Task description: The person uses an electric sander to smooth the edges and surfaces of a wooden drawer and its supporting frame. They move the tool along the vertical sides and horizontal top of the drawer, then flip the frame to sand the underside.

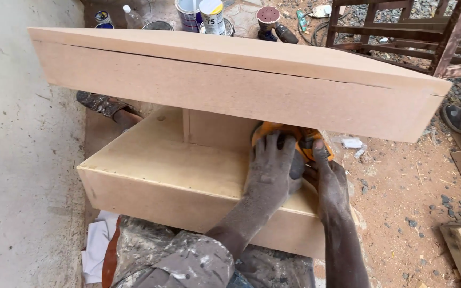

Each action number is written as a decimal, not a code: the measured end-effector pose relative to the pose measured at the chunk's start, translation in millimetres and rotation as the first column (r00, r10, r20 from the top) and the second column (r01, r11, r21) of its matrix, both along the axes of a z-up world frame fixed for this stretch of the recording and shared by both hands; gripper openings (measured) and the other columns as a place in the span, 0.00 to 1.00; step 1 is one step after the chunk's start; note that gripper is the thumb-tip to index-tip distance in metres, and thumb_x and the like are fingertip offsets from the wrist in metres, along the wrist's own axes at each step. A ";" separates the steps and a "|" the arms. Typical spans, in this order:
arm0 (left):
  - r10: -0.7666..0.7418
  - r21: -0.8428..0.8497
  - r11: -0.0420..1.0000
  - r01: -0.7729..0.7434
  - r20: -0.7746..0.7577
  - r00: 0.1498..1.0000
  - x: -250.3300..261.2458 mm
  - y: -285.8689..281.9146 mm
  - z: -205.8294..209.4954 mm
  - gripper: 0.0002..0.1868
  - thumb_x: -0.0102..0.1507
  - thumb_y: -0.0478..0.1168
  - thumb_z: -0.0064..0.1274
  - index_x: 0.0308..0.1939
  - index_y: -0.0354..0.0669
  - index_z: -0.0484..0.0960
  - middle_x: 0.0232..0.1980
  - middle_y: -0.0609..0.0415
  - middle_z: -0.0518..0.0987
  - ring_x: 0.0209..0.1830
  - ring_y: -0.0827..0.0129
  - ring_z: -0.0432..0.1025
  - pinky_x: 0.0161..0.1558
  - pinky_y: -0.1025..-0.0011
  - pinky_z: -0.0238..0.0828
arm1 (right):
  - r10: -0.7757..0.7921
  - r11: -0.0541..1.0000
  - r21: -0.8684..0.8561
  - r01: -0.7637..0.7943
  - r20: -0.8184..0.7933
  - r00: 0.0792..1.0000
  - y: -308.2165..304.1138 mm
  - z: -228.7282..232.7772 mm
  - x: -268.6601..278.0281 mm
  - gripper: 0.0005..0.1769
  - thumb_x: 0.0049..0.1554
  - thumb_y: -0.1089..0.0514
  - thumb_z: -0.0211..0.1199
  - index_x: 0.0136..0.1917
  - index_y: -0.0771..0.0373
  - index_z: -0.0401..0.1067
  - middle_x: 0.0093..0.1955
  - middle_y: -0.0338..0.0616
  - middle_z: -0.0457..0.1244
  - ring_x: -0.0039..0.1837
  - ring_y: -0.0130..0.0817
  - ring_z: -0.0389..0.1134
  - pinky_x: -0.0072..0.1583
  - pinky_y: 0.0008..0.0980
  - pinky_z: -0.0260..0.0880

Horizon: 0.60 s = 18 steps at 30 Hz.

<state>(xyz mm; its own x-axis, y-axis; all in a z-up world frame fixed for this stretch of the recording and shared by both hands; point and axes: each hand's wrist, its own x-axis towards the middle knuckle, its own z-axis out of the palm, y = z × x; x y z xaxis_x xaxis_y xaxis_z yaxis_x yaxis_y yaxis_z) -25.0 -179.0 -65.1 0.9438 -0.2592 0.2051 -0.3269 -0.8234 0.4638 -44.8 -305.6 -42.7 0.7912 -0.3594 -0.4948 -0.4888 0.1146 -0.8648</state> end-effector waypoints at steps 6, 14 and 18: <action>-0.019 -0.020 1.000 0.018 -0.078 0.997 2.7 11.5 1.3 0.38 0.42 0.46 0.70 0.54 0.44 0.70 0.63 0.46 0.66 0.62 0.47 0.65 0.63 0.51 0.64 | -0.001 0.983 -0.183 -0.018 -0.104 0.995 22.1 -1.4 12.1 0.42 0.51 0.32 0.76 0.62 0.67 0.74 0.44 0.54 0.70 0.49 0.43 0.74 0.57 0.44 0.74; -0.093 -0.121 0.990 0.074 -0.158 0.983 3.0 47.2 16.5 0.46 0.43 0.44 0.73 0.59 0.41 0.62 0.66 0.41 0.62 0.67 0.42 0.60 0.63 0.49 0.67 | -0.067 0.923 -0.383 0.033 -0.076 0.995 68.8 2.6 15.3 0.33 0.50 0.28 0.78 0.38 0.61 0.78 0.32 0.47 0.66 0.40 0.38 0.69 0.43 0.36 0.70; -0.075 -0.128 0.990 0.061 -0.109 0.991 3.7 46.5 9.4 0.44 0.44 0.42 0.72 0.58 0.40 0.62 0.66 0.40 0.62 0.67 0.42 0.60 0.64 0.49 0.66 | -0.040 0.896 -0.444 0.000 -0.080 0.996 71.3 3.0 14.7 0.34 0.50 0.26 0.76 0.33 0.61 0.76 0.31 0.49 0.66 0.40 0.41 0.70 0.46 0.39 0.69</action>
<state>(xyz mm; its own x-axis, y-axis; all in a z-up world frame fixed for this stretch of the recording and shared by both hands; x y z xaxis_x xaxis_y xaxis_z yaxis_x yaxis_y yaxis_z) -21.3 -132.6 -55.7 0.9437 -0.3031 0.1322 -0.3198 -0.7348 0.5981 -30.0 -234.3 -39.6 0.7439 -0.5723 -0.3452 -0.5641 -0.2606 -0.7835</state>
